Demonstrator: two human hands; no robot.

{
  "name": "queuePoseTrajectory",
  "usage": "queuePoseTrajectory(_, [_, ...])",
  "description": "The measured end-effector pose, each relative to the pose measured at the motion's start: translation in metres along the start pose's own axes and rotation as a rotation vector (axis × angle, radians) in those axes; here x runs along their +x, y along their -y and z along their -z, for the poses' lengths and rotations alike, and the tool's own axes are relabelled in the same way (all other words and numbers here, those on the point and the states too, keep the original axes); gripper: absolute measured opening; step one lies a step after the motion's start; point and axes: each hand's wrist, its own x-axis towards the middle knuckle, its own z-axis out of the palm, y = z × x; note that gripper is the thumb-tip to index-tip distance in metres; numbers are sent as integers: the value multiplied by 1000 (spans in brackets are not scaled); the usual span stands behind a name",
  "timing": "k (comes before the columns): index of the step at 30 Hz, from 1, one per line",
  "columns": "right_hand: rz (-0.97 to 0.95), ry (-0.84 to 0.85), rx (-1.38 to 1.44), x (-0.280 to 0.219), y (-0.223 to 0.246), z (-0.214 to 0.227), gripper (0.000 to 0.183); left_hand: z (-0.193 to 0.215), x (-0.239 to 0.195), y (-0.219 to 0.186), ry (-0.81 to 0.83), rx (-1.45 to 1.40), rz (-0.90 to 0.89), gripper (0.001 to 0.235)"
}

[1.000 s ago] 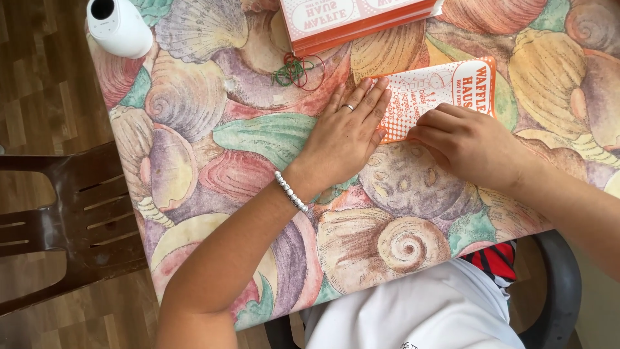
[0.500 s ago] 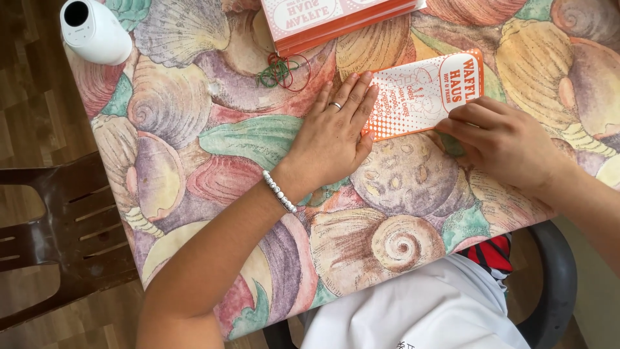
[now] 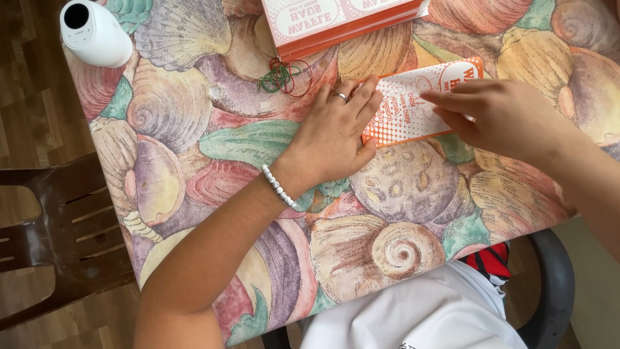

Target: Manually folding paper bags along pre-scored lines and stacking them on a table.

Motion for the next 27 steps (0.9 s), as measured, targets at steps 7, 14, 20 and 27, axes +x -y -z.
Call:
queuePoseTrajectory(7, [66, -40, -258, 74, 24, -18, 23, 2, -5, -7, 47, 46, 49, 75])
queuePoseTrajectory(14, [-17, -63, -239, 29, -28, -21, 27, -3, -7, -4, -6, -48, 39, 72])
queuePoseTrajectory(20, [-229, -77, -481, -19, -53, -18, 27, -3, -7, -7, -30, -51, 40, 72])
queuePoseTrajectory(27, [168, -187, -73, -20, 34, 1, 30, -5, -8, -11, 6, -22, 63, 72])
